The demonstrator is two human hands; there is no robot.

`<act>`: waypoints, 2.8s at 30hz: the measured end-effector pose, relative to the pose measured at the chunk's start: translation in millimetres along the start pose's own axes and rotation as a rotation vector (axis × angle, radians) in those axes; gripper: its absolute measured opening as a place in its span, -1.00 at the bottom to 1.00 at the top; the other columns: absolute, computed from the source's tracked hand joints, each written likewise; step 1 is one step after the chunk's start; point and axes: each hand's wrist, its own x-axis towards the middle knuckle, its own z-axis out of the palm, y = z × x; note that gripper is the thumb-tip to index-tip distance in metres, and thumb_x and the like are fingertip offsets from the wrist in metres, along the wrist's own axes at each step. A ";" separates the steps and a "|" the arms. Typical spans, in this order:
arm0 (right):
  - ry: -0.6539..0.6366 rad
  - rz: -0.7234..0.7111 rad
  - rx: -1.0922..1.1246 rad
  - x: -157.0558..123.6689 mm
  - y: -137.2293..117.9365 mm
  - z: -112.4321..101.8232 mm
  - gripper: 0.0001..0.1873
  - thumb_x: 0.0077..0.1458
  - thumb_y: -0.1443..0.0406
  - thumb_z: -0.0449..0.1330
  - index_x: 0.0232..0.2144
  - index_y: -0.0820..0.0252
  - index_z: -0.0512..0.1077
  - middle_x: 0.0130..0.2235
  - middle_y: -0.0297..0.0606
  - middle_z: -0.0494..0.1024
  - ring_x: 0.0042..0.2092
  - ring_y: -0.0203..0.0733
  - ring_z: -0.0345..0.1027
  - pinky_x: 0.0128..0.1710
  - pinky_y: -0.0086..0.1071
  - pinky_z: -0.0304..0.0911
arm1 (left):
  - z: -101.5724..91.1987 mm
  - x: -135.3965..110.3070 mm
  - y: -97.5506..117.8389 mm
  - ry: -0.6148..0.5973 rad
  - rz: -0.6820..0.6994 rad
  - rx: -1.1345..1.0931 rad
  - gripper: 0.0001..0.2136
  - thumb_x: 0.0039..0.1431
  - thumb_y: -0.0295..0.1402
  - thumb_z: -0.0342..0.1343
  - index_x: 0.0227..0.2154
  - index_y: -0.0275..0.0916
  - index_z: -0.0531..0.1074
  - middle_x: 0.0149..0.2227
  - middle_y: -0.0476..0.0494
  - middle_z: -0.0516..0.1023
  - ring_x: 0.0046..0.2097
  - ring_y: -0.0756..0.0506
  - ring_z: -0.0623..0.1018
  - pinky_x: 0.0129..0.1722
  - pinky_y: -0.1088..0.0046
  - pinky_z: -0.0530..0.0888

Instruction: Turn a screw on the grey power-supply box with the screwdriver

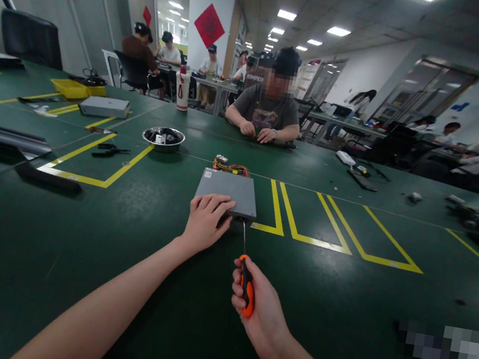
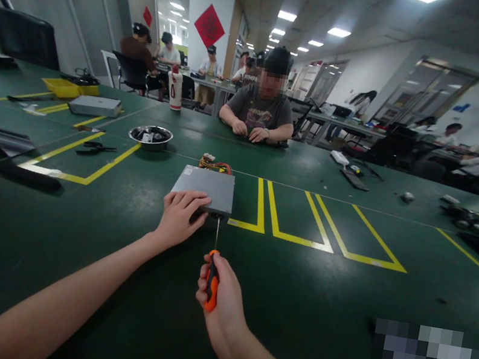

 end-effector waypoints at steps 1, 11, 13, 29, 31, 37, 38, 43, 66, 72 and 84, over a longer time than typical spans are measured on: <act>0.019 -0.013 0.001 -0.4 -1.7 -2.3 -0.81 0.04 0.22 0.13 -0.37 0.26 0.40 -0.52 -0.37 0.35 -0.58 -0.48 0.14 -0.68 -0.62 -0.01 | 0.3 0.0 0.0 -0.001 0.001 -0.001 -0.74 0.12 -0.36 0.01 -0.10 -0.08 0.34 -0.02 -0.10 0.41 0.01 -0.17 0.33 -0.03 0.19 0.14; 0.046 -0.005 0.005 5.6 -4.3 -6.9 -0.82 0.06 0.23 0.11 -0.39 0.27 0.39 -0.54 -0.37 0.34 -0.59 -0.48 0.12 -0.69 -0.62 -0.02 | 1.6 -0.3 -0.2 0.002 -0.001 0.013 -0.74 0.12 -0.36 0.01 -0.10 -0.08 0.34 -0.02 -0.09 0.41 0.01 -0.16 0.33 -0.04 0.19 0.15; 0.056 -0.007 0.012 6.9 -3.4 -7.4 -0.82 0.06 0.24 0.11 -0.40 0.27 0.39 -0.54 -0.37 0.34 -0.60 -0.49 0.12 -0.69 -0.63 -0.04 | 1.5 -0.1 -0.1 0.006 -0.002 0.016 -0.73 0.11 -0.36 0.02 -0.10 -0.08 0.35 -0.03 -0.10 0.41 0.01 -0.17 0.33 -0.04 0.19 0.16; 0.056 -0.060 -0.011 6.9 -5.7 -9.8 -0.88 -0.04 0.31 0.21 -0.44 0.24 0.34 -0.48 -0.38 0.35 -0.56 -0.47 0.16 -0.68 -0.62 -0.01 | 1.6 0.0 -0.7 -0.005 0.000 0.016 -0.74 0.12 -0.35 0.02 -0.10 -0.07 0.34 -0.02 -0.08 0.41 0.02 -0.16 0.33 -0.03 0.19 0.14; 0.055 -0.078 -0.018 5.4 -5.2 -9.4 -0.87 -0.06 0.32 0.23 -0.48 0.24 0.33 -0.48 -0.38 0.35 -0.53 -0.46 0.18 -0.67 -0.61 0.01 | 1.4 0.1 -0.6 -0.007 -0.003 0.013 -0.75 0.12 -0.35 0.02 -0.11 -0.07 0.34 -0.02 -0.08 0.41 0.02 -0.16 0.32 -0.03 0.19 0.14; 0.066 -0.043 -0.023 1.2 -5.2 -2.9 -0.85 0.03 0.25 0.15 -0.40 0.26 0.37 -0.47 -0.35 0.36 -0.53 -0.44 0.19 -0.62 -0.57 0.10 | 1.0 0.7 -1.3 -0.021 -0.007 0.006 -0.76 0.13 -0.34 0.01 -0.11 -0.08 0.34 -0.01 -0.08 0.41 0.03 -0.16 0.32 -0.03 0.20 0.14; 0.070 -0.031 -0.032 0.9 -5.4 -1.4 -0.82 0.06 0.23 0.13 -0.39 0.26 0.38 -0.48 -0.35 0.36 -0.53 -0.44 0.19 -0.62 -0.56 0.10 | 1.0 0.8 -1.5 -0.024 -0.006 0.001 -0.76 0.13 -0.34 0.01 -0.12 -0.09 0.35 -0.02 -0.08 0.41 0.02 -0.15 0.32 -0.03 0.20 0.14; 0.095 0.016 -0.013 2.1 -7.3 2.3 -0.76 0.13 0.21 0.03 -0.36 0.29 0.38 -0.52 -0.35 0.34 -0.57 -0.46 0.15 -0.65 -0.58 0.03 | 1.9 1.5 -2.4 -0.021 -0.002 -0.006 -0.76 0.13 -0.34 0.02 -0.11 -0.07 0.34 -0.02 -0.02 0.42 0.02 -0.13 0.33 -0.03 0.22 0.13; 0.098 -0.026 0.008 2.5 -7.0 -2.3 -0.90 0.02 0.29 0.16 -0.42 0.23 0.35 -0.47 -0.36 0.34 -0.54 -0.47 0.15 -0.69 -0.61 -0.06 | 3.8 0.8 -3.0 -0.003 0.000 -0.014 -0.77 0.12 -0.34 0.03 -0.13 -0.06 0.35 -0.04 -0.02 0.44 0.01 -0.14 0.34 -0.05 0.22 0.12; 0.092 0.011 0.038 -1.1 -11.2 -1.8 -0.85 0.08 0.26 0.11 -0.39 0.27 0.38 -0.46 -0.34 0.34 -0.52 -0.46 0.16 -0.65 -0.60 0.04 | 4.0 0.9 -2.2 -0.003 -0.001 -0.010 -0.77 0.11 -0.34 0.03 -0.13 -0.05 0.35 -0.04 -0.01 0.44 0.00 -0.14 0.34 -0.06 0.21 0.11; 0.083 -0.047 -0.002 -0.2 -8.7 -3.1 -0.89 0.02 0.29 0.17 -0.46 0.25 0.37 -0.47 -0.36 0.33 -0.52 -0.46 0.17 -0.69 -0.63 -0.01 | 2.2 1.0 -3.0 -0.014 0.013 0.003 -0.77 0.13 -0.31 0.02 -0.13 -0.06 0.34 -0.03 0.00 0.43 0.01 -0.12 0.33 -0.05 0.22 0.11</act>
